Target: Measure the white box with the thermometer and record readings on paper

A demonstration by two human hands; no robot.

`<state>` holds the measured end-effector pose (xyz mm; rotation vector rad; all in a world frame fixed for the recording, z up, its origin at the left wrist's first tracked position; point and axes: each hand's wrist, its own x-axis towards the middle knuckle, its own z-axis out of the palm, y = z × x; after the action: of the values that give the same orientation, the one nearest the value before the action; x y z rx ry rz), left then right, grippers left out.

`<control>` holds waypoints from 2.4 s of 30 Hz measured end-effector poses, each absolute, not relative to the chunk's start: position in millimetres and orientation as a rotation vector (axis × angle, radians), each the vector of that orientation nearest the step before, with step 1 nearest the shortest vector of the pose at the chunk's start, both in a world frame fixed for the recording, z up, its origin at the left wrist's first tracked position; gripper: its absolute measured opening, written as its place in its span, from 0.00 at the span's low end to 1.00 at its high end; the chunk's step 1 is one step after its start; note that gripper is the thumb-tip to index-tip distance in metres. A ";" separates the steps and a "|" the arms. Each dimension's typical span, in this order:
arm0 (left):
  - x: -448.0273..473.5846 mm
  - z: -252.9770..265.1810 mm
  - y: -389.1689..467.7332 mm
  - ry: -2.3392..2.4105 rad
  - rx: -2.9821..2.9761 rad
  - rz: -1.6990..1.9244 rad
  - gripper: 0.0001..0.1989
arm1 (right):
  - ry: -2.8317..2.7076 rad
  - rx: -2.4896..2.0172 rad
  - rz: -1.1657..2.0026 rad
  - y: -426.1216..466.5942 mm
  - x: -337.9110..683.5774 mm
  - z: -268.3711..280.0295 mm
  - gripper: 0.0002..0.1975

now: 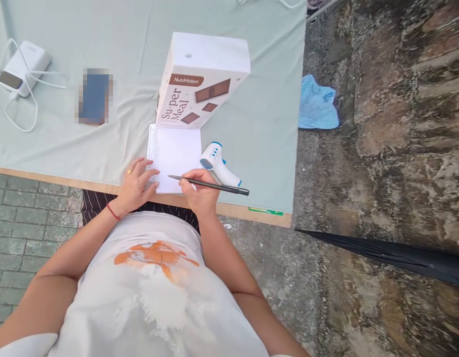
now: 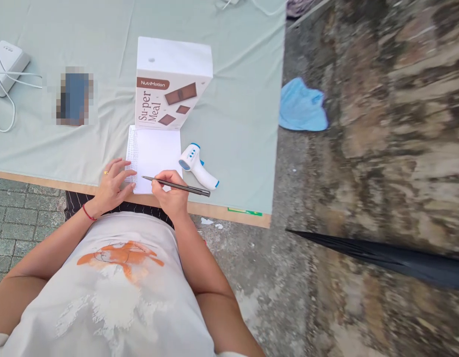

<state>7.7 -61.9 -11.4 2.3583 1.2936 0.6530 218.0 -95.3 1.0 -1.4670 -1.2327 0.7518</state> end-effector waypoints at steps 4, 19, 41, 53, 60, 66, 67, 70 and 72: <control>10.7 -10.6 -67.6 1.250 2.453 0.489 0.14 | -1.143 -1.331 0.892 -112.7 194.4 -14.7 0.05; 15.2 -0.8 -76.4 1.280 2.466 0.341 0.19 | -1.554 -1.396 0.699 -120.1 187.5 -40.1 0.05; 14.8 -0.9 -76.8 1.264 2.475 0.355 0.19 | -1.597 -1.434 0.641 -119.8 185.8 -39.1 0.05; 15.6 -1.4 -76.9 1.277 2.419 0.344 0.19 | -1.558 -1.494 0.730 -118.7 187.6 -35.8 0.05; 16.3 -0.1 -76.7 1.285 2.409 0.332 0.19 | -1.563 -1.483 0.709 -119.0 187.8 -35.6 0.05; 15.9 -1.4 -76.6 1.274 2.436 0.333 0.19 | -1.546 -1.518 0.699 -119.6 187.1 -36.6 0.04; 16.0 -1.5 -76.5 1.274 2.440 0.337 0.19 | -1.554 -1.521 0.699 -119.4 186.8 -36.8 0.04; 16.3 -0.8 -76.3 1.281 2.435 0.339 0.19 | -1.568 -1.502 0.701 -119.4 187.1 -37.3 0.05; 16.6 0.1 -76.4 1.283 2.431 0.333 0.19 | -1.557 -1.484 0.698 -119.8 188.3 -37.2 0.05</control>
<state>16.6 -76.4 0.1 2.4315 1.2831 0.3328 188.3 -119.8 -37.2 -1.4845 -1.5573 0.6982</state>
